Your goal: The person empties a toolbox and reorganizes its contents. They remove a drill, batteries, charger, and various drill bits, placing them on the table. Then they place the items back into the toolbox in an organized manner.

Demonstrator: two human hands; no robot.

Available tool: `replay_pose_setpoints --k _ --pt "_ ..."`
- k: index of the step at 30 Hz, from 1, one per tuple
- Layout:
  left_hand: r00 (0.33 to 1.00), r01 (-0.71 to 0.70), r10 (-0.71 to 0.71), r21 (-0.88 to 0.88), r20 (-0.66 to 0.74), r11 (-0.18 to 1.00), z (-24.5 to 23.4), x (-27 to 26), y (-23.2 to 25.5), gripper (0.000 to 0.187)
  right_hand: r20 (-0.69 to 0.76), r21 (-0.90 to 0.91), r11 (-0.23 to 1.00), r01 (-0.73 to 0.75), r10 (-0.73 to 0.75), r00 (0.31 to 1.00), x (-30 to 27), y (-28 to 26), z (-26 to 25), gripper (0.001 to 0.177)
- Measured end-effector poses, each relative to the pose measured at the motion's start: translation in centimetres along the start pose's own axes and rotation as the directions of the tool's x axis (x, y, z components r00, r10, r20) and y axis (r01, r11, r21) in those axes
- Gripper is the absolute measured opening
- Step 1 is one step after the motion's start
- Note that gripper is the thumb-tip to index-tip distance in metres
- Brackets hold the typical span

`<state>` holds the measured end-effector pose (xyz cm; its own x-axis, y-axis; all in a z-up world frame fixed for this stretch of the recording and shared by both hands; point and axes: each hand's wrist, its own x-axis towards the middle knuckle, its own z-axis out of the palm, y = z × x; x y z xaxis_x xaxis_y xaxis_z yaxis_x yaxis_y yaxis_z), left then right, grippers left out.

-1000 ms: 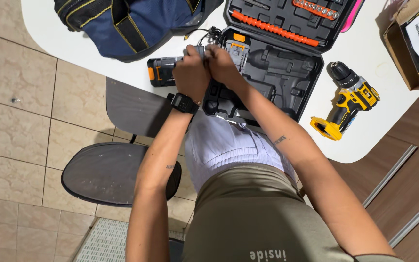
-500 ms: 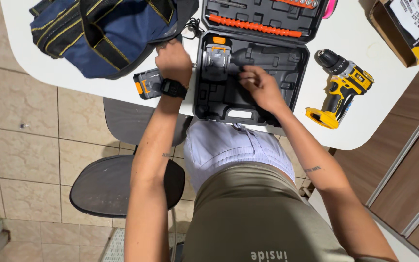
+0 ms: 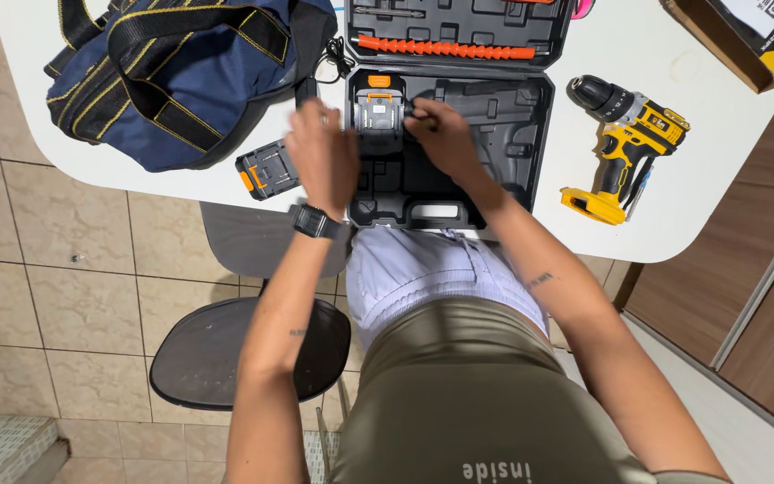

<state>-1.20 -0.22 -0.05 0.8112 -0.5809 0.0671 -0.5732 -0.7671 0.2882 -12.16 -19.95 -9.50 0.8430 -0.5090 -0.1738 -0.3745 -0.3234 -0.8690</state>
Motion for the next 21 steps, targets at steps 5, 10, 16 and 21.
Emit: replay_pose_setpoints --k 5,10,16,21 --pt "1.0 -0.007 0.008 -0.121 0.004 0.993 3.1 -2.8 2.4 0.066 -0.149 -0.075 0.991 -0.109 0.097 0.984 2.0 -1.0 4.2 0.044" --pt "0.996 0.028 -0.012 -0.17 0.093 0.985 5.4 -3.6 1.4 0.078 0.14 0.407 0.832 -0.378 0.352 0.926 1.8 -2.9 3.4 0.028" --pt "0.984 0.07 -0.017 -0.295 0.176 0.953 6.7 -4.0 0.8 0.085 0.193 0.542 0.76 -0.359 0.303 0.933 1.4 -4.4 2.3 0.028" --pt "0.99 0.03 0.02 -0.35 0.139 0.936 7.3 -4.4 0.7 0.084 0.149 0.465 0.794 -0.39 0.364 0.919 1.2 -4.2 3.1 0.036"
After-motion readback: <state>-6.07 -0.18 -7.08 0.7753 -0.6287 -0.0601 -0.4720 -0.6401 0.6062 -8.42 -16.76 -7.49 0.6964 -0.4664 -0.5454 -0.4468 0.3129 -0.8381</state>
